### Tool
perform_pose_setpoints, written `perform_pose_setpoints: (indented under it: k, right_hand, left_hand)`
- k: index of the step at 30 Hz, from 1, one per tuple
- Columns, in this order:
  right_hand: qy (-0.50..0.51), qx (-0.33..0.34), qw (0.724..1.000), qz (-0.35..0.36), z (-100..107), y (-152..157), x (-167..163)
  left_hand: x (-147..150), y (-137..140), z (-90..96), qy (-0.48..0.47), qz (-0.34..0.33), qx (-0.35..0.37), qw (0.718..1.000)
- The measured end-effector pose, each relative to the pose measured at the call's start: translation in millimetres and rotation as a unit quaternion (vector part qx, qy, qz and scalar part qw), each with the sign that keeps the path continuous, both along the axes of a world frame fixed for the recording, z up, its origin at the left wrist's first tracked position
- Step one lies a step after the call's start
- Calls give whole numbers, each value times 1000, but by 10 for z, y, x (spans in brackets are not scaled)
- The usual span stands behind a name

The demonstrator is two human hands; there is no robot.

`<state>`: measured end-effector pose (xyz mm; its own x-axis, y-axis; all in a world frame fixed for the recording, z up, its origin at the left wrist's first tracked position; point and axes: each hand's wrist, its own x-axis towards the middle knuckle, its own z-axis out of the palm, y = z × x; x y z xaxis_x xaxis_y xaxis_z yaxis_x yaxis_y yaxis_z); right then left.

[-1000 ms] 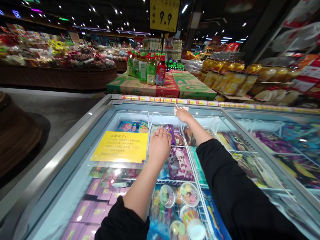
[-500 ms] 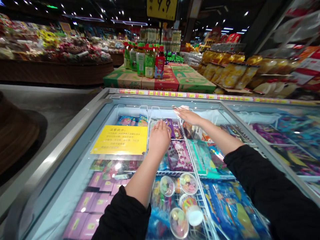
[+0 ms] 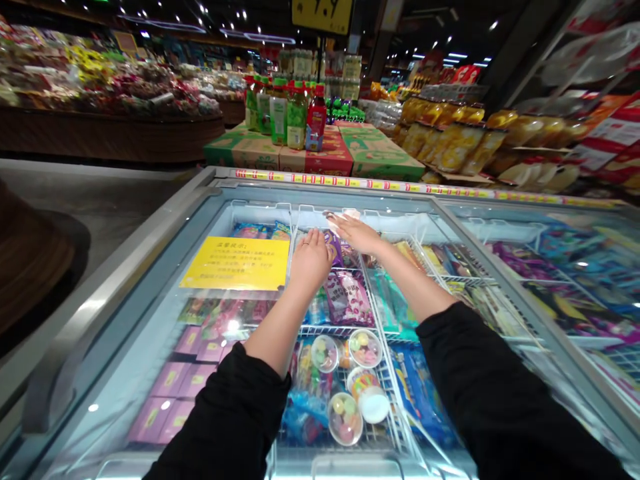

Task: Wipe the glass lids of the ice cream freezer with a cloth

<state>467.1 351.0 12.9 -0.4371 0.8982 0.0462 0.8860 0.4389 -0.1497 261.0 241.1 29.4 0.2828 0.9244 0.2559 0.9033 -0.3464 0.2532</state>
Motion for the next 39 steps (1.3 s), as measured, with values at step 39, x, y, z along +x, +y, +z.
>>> perform_pose_setpoints:
  k: [39]
  right_hand:
    - [-21, 43, 997, -58, 11, -1087, -15]
  left_hand:
    - [-78, 54, -6, -17, -24, 11, 1000]
